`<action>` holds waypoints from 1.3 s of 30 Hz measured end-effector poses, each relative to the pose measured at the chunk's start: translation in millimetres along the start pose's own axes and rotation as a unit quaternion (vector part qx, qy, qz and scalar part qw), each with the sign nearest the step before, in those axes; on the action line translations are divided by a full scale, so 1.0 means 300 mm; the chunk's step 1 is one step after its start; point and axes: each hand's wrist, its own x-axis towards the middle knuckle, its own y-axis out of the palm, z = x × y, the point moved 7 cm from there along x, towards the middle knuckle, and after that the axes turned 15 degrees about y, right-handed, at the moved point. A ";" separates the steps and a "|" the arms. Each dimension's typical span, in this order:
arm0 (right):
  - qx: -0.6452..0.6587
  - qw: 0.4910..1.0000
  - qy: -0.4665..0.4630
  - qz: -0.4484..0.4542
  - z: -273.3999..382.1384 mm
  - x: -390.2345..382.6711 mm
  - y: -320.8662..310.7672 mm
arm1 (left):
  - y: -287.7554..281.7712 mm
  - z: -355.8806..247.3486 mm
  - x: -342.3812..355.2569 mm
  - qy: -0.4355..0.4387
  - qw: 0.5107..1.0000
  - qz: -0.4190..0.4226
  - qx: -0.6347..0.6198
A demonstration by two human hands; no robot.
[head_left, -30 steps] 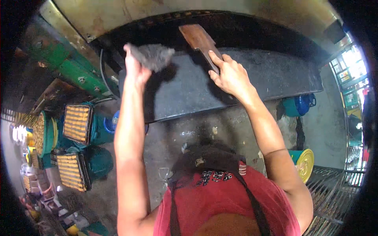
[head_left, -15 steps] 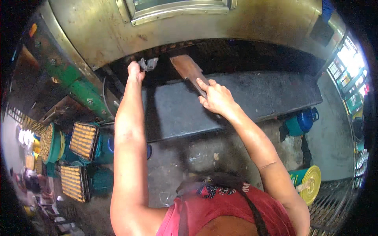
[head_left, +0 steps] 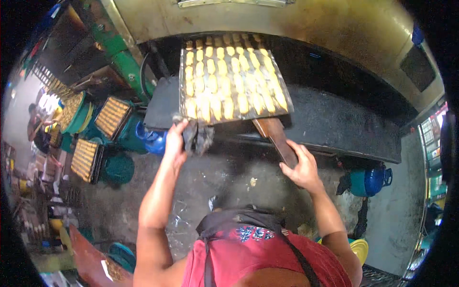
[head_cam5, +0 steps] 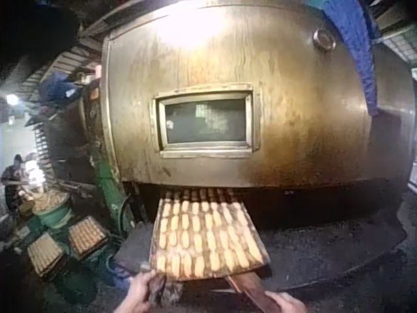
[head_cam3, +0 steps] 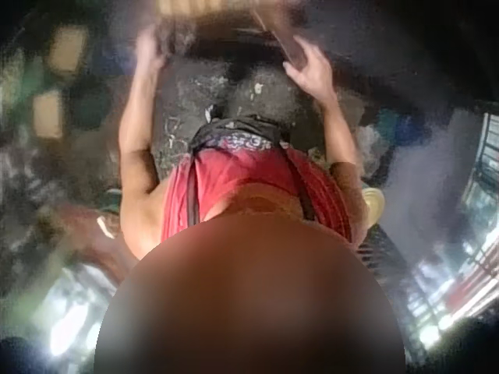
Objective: The person retrieves metal trays of baked bread from an industrial oven using a long wooden paddle and a cloth, then places the trays on stacks.
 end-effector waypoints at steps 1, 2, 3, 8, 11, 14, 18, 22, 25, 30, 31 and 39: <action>0.014 1.000 0.014 0.004 -0.012 -0.044 0.000 | -0.045 0.018 -0.055 0.009 0.999 -0.035 0.019; 0.010 1.000 0.016 0.006 -0.036 -0.088 0.002 | -0.034 0.020 -0.119 0.010 0.999 -0.029 0.023; 0.009 1.000 0.003 -0.008 -0.052 -0.130 0.004 | -0.042 0.035 -0.167 0.010 1.000 -0.022 0.012; -0.037 0.999 -0.006 -0.012 -0.040 -0.314 0.054 | -0.240 0.126 -0.375 -0.007 0.998 -0.058 -0.011; -0.067 0.997 -0.033 -0.006 -0.052 -0.305 -0.059 | -0.179 0.130 -0.434 -0.026 0.995 -0.094 -0.032; -0.048 0.999 -0.011 0.000 -0.105 -0.232 -0.107 | -0.163 0.181 -0.454 -0.023 0.995 -0.085 -0.035; -0.021 1.000 -0.022 -0.006 -0.167 -0.145 -0.016 | -0.185 0.172 -0.429 -0.058 0.994 -0.093 -0.014; 0.048 0.998 -0.022 0.032 -0.268 -0.113 -0.002 | -0.077 0.126 -0.431 -0.040 0.997 -0.030 0.052; 0.033 0.996 -0.035 0.070 -0.304 -0.081 -0.103 | 0.046 0.094 -0.485 -0.001 0.996 -0.069 0.052; 0.049 0.979 -0.007 0.198 -0.329 0.016 -0.293 | 0.269 0.029 -0.546 0.039 0.992 -0.114 0.049; 0.050 0.975 -0.017 0.215 -0.338 0.018 -0.317 | 0.244 0.038 -0.567 0.020 0.988 -0.139 0.057; 0.035 0.976 -0.017 0.215 -0.534 -0.190 -0.478 | 0.449 -0.003 -0.579 0.112 0.987 -0.111 0.010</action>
